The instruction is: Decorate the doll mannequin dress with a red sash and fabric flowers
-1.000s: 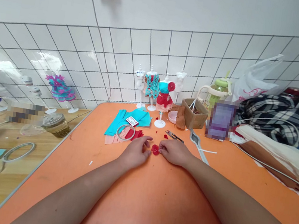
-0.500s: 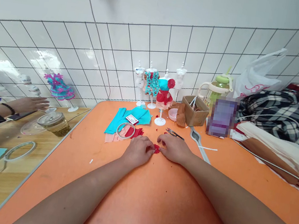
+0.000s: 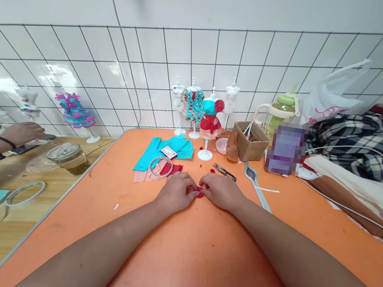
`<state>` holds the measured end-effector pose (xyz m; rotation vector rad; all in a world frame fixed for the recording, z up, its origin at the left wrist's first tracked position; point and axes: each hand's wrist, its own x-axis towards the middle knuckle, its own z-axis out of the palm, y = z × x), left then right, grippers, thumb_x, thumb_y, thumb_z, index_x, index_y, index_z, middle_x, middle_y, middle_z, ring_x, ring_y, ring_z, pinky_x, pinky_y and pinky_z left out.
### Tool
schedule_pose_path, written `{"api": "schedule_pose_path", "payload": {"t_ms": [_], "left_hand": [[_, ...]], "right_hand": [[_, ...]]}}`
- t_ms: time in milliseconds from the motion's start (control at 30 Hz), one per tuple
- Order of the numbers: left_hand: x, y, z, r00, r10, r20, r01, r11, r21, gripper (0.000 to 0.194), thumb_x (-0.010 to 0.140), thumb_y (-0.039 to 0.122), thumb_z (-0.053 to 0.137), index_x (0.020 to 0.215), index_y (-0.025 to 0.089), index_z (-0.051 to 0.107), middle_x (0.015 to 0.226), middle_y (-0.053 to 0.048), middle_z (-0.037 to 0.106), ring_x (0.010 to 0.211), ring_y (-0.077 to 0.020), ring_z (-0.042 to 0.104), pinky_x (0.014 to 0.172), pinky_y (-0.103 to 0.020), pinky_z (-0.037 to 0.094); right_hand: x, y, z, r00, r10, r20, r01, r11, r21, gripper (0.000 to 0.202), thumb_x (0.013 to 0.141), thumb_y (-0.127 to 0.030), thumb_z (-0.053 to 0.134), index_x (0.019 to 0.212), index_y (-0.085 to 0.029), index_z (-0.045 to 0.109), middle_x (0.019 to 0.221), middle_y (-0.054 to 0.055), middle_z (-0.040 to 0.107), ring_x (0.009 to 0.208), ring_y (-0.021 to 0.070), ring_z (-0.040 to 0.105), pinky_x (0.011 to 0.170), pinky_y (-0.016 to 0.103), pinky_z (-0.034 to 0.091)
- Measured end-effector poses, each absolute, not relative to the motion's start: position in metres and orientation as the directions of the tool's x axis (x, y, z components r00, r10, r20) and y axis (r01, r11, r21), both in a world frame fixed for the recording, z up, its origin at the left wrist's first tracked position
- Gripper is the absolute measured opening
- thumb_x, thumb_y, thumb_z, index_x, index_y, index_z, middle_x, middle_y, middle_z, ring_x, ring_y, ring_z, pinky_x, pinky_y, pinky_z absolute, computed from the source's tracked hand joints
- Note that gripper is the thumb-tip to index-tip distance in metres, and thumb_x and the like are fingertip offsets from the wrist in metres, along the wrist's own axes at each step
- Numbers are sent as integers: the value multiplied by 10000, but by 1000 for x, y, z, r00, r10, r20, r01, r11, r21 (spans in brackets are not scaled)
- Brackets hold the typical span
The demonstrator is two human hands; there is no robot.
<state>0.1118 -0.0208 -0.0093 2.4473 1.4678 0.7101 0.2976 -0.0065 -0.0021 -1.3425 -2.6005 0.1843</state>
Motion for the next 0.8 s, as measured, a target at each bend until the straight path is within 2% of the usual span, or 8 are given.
{"api": "schedule_pose_path", "payload": {"t_ms": [100,267,367,567,667,800], "left_hand": [[112,-22,-10,402,871,282,780,-487,392,105,751,303,641,748,211,691,837,-44,639,805,-204,562,727,-339,413],[113,-24,-7,402,877,262,787,-478,391,120,735,331,649,751,219,689,818,-41,643,811,-215,570,736,-358,396],[113,-24,-6,414,872,260,786,-486,382,55,717,243,638,739,221,684,829,-37,652,805,-217,573,731,-360,389],[111,-22,-7,418,872,254,779,-488,394,101,719,182,590,716,216,685,809,-35,666,769,-203,583,708,-343,408],[110,-20,-8,428,866,258,770,-499,398,121,713,162,580,728,213,690,801,-39,663,764,-199,583,706,-333,415],[108,-18,-10,435,856,278,742,-516,427,107,721,183,599,744,213,699,808,-42,657,772,-194,580,717,-325,424]], "right_hand": [[298,-7,-1,-605,790,99,771,612,-178,171,876,-334,504,931,-237,634,927,12,639,830,154,583,583,247,301],[296,-11,5,-608,790,84,784,613,-92,198,884,-362,483,952,-228,613,939,33,619,805,164,585,557,257,294],[294,-13,7,-625,773,108,771,633,-63,200,890,-356,471,974,-231,602,969,39,604,832,168,580,563,256,302],[294,-11,3,-627,775,73,772,631,-71,218,901,-328,448,924,-221,636,922,37,613,813,160,582,576,253,311],[297,-9,3,-673,737,61,732,676,-87,227,905,-307,435,917,-223,645,920,30,623,807,151,584,578,253,310],[300,-9,5,-661,745,88,733,667,-136,216,890,-278,449,937,-244,656,940,16,631,843,149,585,595,255,314]]}}
